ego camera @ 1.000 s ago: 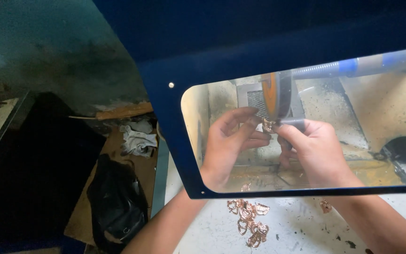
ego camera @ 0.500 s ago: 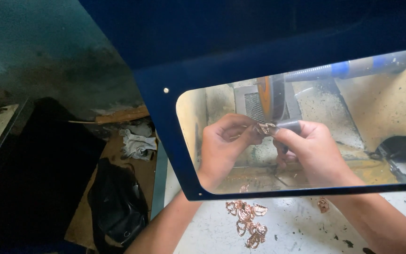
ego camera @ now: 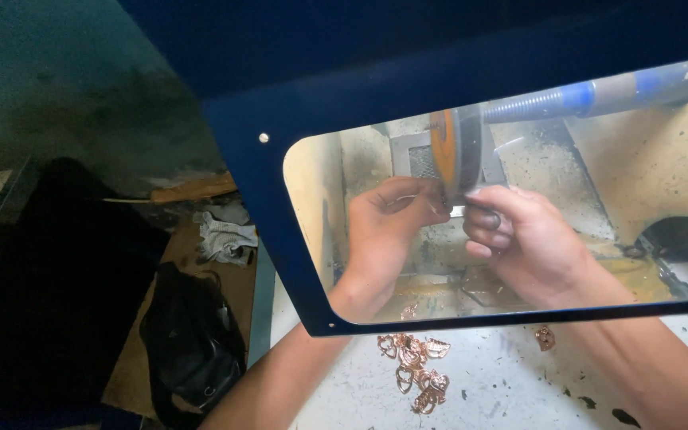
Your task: Polishing small jewelry components using a bench polisher inside a protective dust-collection box.
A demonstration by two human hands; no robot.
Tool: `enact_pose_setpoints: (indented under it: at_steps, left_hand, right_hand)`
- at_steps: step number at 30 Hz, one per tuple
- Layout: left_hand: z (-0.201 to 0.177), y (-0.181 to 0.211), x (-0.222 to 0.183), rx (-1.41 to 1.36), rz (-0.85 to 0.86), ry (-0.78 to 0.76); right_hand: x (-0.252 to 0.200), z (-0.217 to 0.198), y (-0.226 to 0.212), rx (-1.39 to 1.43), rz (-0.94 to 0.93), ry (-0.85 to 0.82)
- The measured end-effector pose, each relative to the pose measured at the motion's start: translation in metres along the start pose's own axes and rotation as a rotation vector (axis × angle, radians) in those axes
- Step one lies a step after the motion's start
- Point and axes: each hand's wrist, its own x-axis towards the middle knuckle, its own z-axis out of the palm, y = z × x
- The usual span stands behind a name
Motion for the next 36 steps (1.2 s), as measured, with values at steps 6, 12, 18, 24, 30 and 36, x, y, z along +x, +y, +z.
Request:
enact_pose_setpoints:
  at_steps: [6, 12, 18, 24, 30, 36]
  left_hand:
    - [0.0, 0.0, 0.0, 0.042, -0.003, -0.008]
    - [0.003, 0.009, -0.004, 0.043, -0.03, 0.01]
    - [0.003, 0.007, -0.004, 0.028, -0.018, 0.034]
    - [0.0, 0.005, -0.007, 0.007, 0.055, 0.071]
    - [-0.009, 0.0, -0.022, 0.022, 0.267, 0.053]
    - [-0.01, 0.006, -0.032, 0.031, 0.545, 0.004]
  right_hand:
    - [0.001, 0.004, 0.002, 0.011, -0.036, 0.036]
    - [0.001, 0.004, 0.005, 0.005, -0.05, 0.027]
    - [-0.001, 0.006, 0.005, -0.037, -0.06, 0.001]
    - [-0.002, 0.013, 0.006, -0.01, -0.093, -0.016]
    - [-0.016, 0.009, 0.009, -0.134, -0.192, -0.082]
    - [-0.038, 0.015, -0.007, -0.3, -0.368, -0.122]
